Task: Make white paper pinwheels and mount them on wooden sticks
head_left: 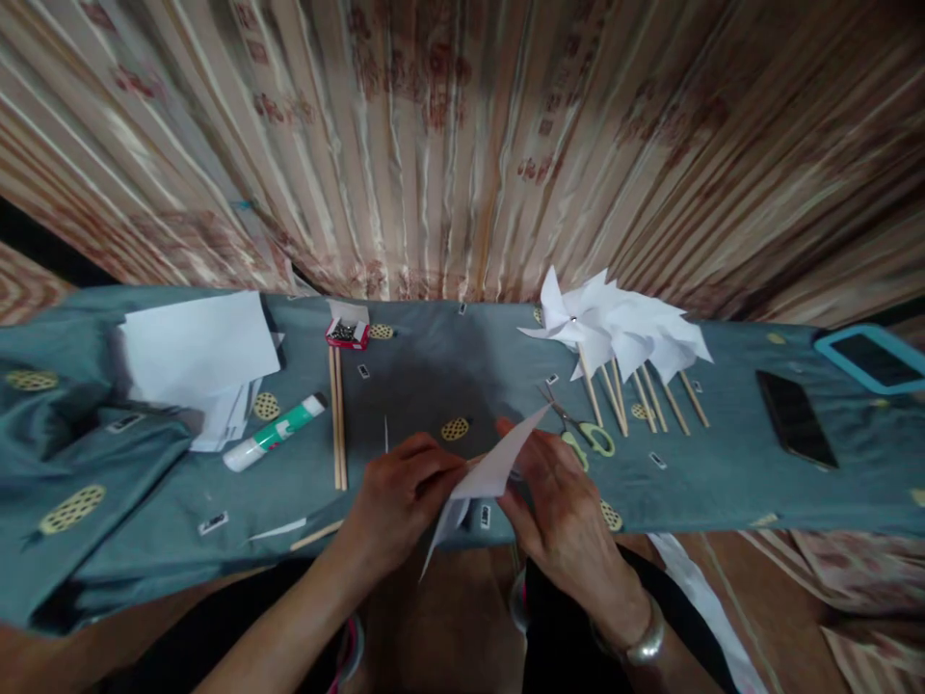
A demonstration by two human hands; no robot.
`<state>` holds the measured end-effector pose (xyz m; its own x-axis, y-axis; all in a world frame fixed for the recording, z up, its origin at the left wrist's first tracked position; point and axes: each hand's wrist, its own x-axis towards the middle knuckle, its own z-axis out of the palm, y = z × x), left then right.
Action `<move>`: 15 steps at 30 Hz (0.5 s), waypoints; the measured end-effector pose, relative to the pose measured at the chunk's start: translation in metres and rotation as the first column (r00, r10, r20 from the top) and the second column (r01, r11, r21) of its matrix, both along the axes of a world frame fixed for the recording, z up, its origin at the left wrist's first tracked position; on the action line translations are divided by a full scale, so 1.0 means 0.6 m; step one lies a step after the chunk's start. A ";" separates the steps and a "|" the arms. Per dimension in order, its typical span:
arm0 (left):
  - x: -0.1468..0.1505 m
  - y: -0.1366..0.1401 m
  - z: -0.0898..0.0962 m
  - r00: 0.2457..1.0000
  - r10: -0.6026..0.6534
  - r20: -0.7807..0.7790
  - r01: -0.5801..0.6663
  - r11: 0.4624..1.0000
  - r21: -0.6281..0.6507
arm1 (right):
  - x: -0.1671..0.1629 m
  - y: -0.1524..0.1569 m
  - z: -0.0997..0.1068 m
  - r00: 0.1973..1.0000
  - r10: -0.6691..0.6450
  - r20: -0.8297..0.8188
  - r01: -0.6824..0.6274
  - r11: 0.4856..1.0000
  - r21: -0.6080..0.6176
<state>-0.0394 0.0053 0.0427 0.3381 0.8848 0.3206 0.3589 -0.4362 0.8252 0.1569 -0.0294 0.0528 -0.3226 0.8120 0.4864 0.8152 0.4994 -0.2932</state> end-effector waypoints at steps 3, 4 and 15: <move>0.000 0.014 0.003 0.994 0.054 0.091 -0.044 0.993 -0.109 | 0.003 0.004 0.005 0.997 -0.048 -0.061 0.053 0.996 0.071; 0.000 0.019 0.004 0.989 0.074 0.126 -0.056 0.987 -0.148 | 0.005 0.006 0.007 0.995 -0.063 -0.082 0.071 0.993 0.092; 0.023 0.045 -0.011 0.676 0.462 0.574 0.001 0.778 -0.628 | 0.047 0.023 -0.017 0.790 -0.355 -0.500 0.279 0.934 -0.222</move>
